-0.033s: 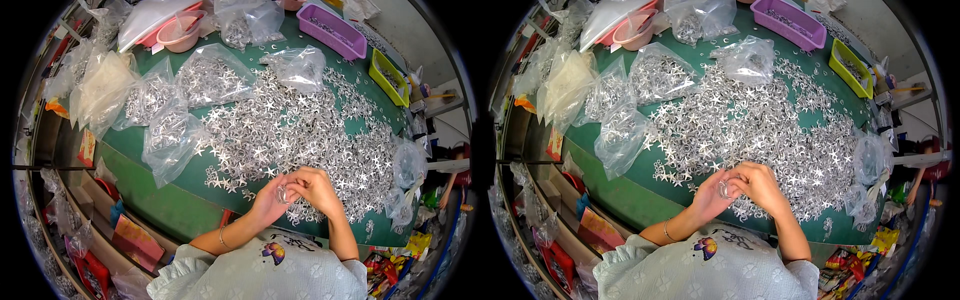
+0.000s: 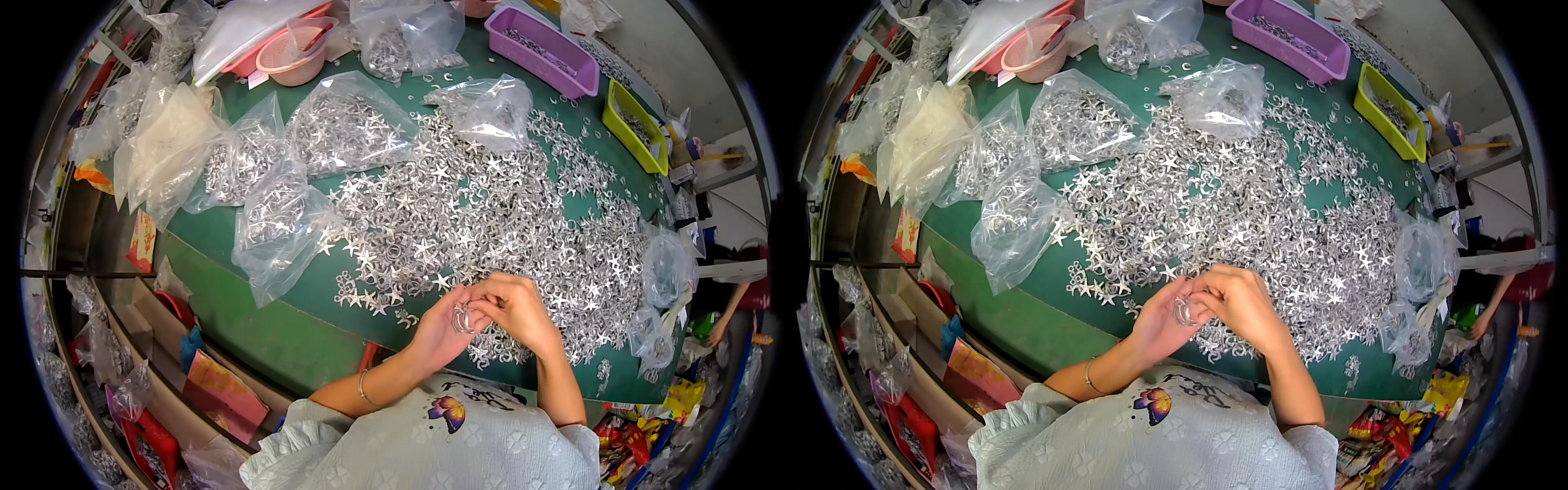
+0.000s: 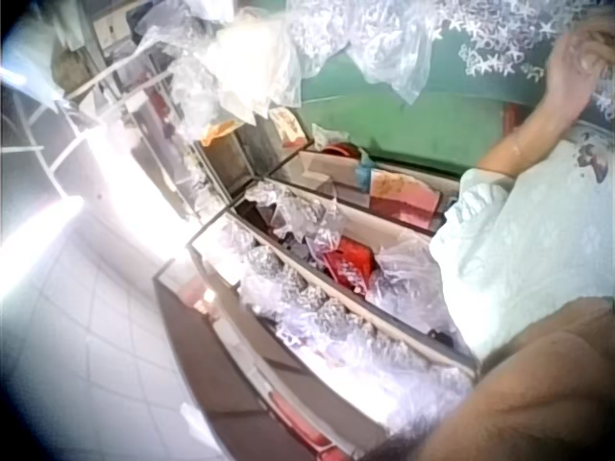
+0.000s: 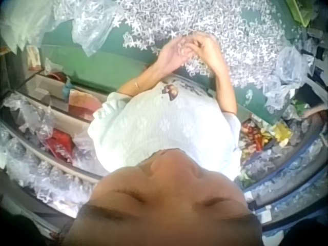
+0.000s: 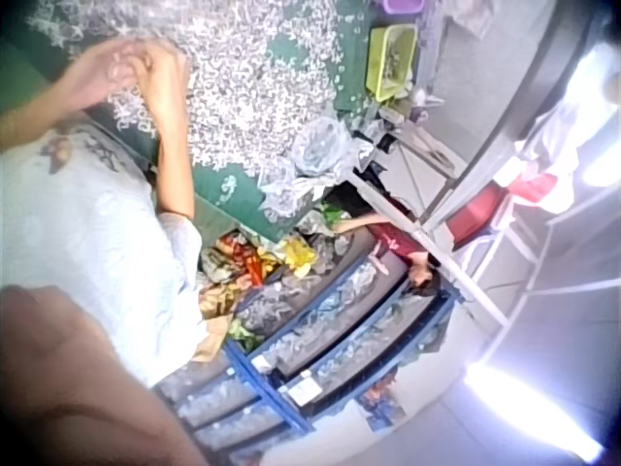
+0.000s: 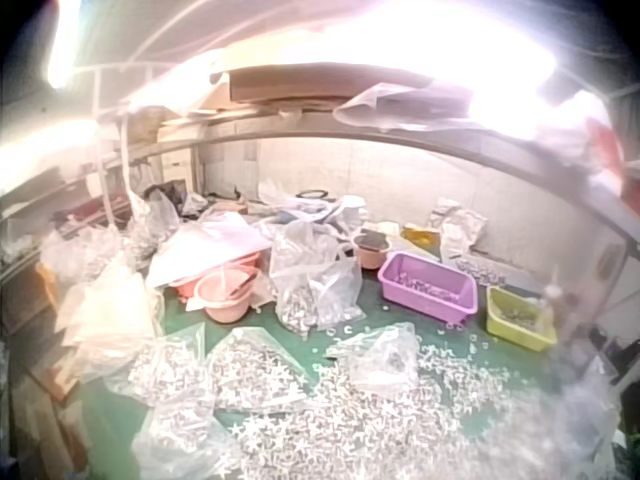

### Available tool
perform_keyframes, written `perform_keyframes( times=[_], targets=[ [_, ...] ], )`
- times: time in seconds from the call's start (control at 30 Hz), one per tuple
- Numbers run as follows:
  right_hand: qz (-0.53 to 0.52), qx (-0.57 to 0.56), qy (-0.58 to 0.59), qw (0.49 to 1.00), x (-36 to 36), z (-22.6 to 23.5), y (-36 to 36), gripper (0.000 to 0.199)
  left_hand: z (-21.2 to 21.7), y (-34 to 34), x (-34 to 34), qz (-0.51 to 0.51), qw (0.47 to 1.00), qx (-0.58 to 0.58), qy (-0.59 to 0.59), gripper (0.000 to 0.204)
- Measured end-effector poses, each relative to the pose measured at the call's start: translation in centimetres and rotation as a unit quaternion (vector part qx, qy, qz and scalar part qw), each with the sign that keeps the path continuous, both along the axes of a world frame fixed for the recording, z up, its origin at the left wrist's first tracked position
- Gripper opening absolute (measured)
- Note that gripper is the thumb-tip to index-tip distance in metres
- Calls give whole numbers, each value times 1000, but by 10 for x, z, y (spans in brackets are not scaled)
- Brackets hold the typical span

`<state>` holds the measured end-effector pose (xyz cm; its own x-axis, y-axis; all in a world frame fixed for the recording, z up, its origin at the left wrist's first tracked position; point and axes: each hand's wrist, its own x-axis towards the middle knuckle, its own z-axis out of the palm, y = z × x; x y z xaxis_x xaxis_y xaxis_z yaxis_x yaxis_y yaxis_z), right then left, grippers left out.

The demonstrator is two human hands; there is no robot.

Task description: The person sorts and organizes small silver star-shaped decorative items by hand on a green work table, moving them into different groups.

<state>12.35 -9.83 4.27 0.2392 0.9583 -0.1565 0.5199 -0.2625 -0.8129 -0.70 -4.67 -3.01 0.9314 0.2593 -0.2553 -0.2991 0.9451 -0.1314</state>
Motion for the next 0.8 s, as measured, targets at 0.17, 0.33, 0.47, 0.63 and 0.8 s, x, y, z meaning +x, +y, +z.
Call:
perform_keyframes(
  times=[0.17,0.33,0.47,0.63,0.8],
  targets=[
    [9,-14,-99,995,-1,13,1,11,14,5,5,-26,998,40,41,32],
    [43,11,-198,979,-2,9,-3,13,15,5,4,-56,994,70,66,32],
    [66,11,-261,963,-8,17,-3,12,5,6,1,-53,998,40,1,34],
    [84,69,-217,970,-4,11,-6,12,13,11,0,-56,998,2,3,39],
    [-104,192,356,909,11,-11,5,7,25,6,7,-67,991,22,111,36]
  ],
)
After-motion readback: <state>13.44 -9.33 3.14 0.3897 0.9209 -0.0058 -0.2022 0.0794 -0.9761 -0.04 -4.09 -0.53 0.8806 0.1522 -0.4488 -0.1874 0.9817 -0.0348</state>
